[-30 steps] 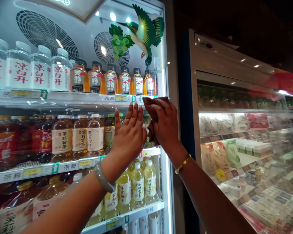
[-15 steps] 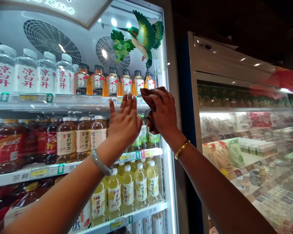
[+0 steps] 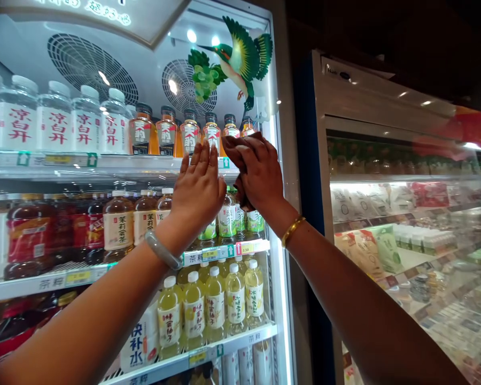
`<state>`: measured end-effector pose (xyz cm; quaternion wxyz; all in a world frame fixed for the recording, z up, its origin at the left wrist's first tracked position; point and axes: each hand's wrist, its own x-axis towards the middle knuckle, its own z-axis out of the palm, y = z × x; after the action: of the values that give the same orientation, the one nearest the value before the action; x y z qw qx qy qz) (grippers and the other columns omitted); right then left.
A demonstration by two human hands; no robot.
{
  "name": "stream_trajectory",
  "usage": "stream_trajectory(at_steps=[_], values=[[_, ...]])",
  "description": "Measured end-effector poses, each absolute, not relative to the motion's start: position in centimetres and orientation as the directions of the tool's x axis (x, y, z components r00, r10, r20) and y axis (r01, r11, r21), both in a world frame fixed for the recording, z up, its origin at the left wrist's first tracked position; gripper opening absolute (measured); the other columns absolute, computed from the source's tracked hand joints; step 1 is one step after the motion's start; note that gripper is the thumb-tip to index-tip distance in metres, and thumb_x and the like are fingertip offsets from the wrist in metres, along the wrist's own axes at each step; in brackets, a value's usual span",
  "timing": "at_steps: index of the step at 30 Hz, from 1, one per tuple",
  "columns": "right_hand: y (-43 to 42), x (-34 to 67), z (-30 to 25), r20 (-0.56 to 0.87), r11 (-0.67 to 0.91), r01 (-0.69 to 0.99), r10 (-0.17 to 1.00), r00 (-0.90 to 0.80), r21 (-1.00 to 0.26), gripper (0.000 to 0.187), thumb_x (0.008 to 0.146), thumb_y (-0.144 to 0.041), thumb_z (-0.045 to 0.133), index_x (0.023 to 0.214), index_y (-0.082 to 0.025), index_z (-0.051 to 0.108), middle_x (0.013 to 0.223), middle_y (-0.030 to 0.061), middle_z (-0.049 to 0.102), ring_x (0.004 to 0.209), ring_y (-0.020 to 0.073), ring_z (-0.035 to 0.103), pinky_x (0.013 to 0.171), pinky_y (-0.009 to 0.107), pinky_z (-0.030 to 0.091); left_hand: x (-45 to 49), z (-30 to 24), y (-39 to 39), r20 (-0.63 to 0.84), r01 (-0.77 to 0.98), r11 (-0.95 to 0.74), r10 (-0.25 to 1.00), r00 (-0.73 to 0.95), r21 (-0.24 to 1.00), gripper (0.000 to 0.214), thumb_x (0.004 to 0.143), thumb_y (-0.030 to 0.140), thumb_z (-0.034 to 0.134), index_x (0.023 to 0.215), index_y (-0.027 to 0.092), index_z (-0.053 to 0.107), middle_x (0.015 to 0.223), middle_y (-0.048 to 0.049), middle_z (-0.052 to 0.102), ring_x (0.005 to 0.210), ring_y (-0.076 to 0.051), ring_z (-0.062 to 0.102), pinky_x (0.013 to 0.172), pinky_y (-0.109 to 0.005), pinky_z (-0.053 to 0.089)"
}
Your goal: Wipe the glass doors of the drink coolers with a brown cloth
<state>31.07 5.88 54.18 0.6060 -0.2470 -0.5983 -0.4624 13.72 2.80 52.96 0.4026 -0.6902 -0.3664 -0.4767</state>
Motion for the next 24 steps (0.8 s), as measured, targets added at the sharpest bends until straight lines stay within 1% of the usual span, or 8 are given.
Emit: stream_trajectory(at_steps=[2, 5, 9, 11, 14, 17, 20, 24], values=[[5.9, 29.6, 55.3, 0.951, 0.462, 0.846, -0.27, -0.153, 0.267, 0.039, 0.096, -0.022, 0.055, 0.133, -0.032, 0.064, 0.146, 0.0026, 0.061, 0.142, 0.0264, 0.049, 0.125, 0.051, 0.044, 13.6, 53.5, 2.6, 0.952, 0.891, -0.402, 0.124, 0.28, -0.21, 0.07, 0.1, 0.024, 0.039, 0.163, -0.002, 0.028, 0.173, -0.0198, 0.022, 0.165, -0.029, 0.017, 0.137, -0.049, 0.013], [5.7, 28.1, 54.8, 0.934, 0.456, 0.824, -0.276, -0.228, 0.336, 0.041, 0.098, -0.023, 0.055, 0.138, -0.03, 0.061, 0.15, 0.0028, 0.057, 0.144, 0.0262, 0.045, 0.127, 0.05, 0.042, 12.9, 53.9, 2.3, 0.955, 0.902, -0.375, 0.115, 0.272, -0.211, 0.071, 0.099, 0.025, 0.041, 0.163, -0.004, 0.029, 0.172, -0.0217, 0.024, 0.165, -0.031, 0.017, 0.137, -0.05, 0.01], [5.6, 28.9, 53.2, 0.907, 0.426, 0.807, -0.289, -0.307, 0.408, 0.039, 0.101, -0.03, 0.057, 0.139, -0.032, 0.061, 0.15, 0.0021, 0.057, 0.15, 0.0264, 0.04, 0.128, 0.05, 0.042, 11.4, 53.6, 2.4, 0.959, 0.904, -0.367, 0.086, 0.27, -0.221, 0.069, 0.1, 0.029, 0.041, 0.163, 0.002, 0.033, 0.172, -0.02, 0.028, 0.164, -0.03, 0.02, 0.137, -0.051, 0.009], [5.8, 29.6, 53.7, 0.912, 0.426, 0.815, -0.293, -0.287, 0.393, 0.036, 0.102, -0.029, 0.056, 0.137, -0.033, 0.062, 0.148, 0.0016, 0.059, 0.148, 0.0256, 0.043, 0.127, 0.05, 0.042, 10.8, 53.5, 2.6, 0.955, 0.898, -0.374, 0.092, 0.283, -0.231, 0.068, 0.1, 0.03, 0.04, 0.163, 0.002, 0.033, 0.171, -0.0193, 0.029, 0.164, -0.029, 0.021, 0.137, -0.052, 0.008], [6.2, 29.4, 56.0, 0.945, 0.448, 0.847, -0.277, -0.175, 0.287, 0.036, 0.1, -0.023, 0.055, 0.134, -0.033, 0.063, 0.146, 0.0019, 0.06, 0.143, 0.0262, 0.047, 0.125, 0.053, 0.042, 10.4, 53.8, 2.6, 0.954, 0.902, -0.369, 0.109, 0.281, -0.224, 0.07, 0.1, 0.031, 0.038, 0.164, 0.001, 0.03, 0.172, -0.0192, 0.026, 0.164, -0.029, 0.019, 0.137, -0.052, 0.006], [6.3, 27.8, 57.5, 0.956, 0.477, 0.844, -0.26, -0.132, 0.246, 0.037, 0.099, -0.02, 0.053, 0.133, -0.032, 0.063, 0.148, 0.0018, 0.058, 0.144, 0.0277, 0.046, 0.126, 0.055, 0.041, 10.2, 54.3, 2.5, 0.96, 0.912, -0.362, 0.123, 0.251, -0.192, 0.073, 0.098, 0.028, 0.04, 0.164, -0.001, 0.029, 0.173, -0.0197, 0.024, 0.165, -0.03, 0.017, 0.137, -0.053, 0.005], [5.9, 26.6, 56.4, 0.942, 0.49, 0.81, -0.247, -0.227, 0.323, 0.038, 0.101, -0.023, 0.053, 0.136, -0.033, 0.061, 0.152, 0.0005, 0.056, 0.148, 0.0264, 0.042, 0.13, 0.052, 0.038, 9.9, 54.6, 2.4, 0.968, 0.908, -0.382, 0.107, 0.228, -0.171, 0.074, 0.095, 0.026, 0.041, 0.164, 0.002, 0.03, 0.172, -0.0186, 0.027, 0.164, -0.029, 0.02, 0.137, -0.053, 0.006], [5.5, 27.3, 53.5, 0.92, 0.487, 0.78, -0.234, -0.316, 0.392, 0.04, 0.101, -0.032, 0.058, 0.14, -0.035, 0.06, 0.154, -0.0006, 0.054, 0.15, 0.0268, 0.04, 0.13, 0.05, 0.039, 9.6, 54.5, 2.4, 0.966, 0.905, -0.383, 0.097, 0.238, -0.184, 0.072, 0.095, 0.025, 0.041, 0.163, 0.003, 0.032, 0.172, -0.0184, 0.03, 0.164, -0.028, 0.021, 0.136, -0.053, 0.007]])
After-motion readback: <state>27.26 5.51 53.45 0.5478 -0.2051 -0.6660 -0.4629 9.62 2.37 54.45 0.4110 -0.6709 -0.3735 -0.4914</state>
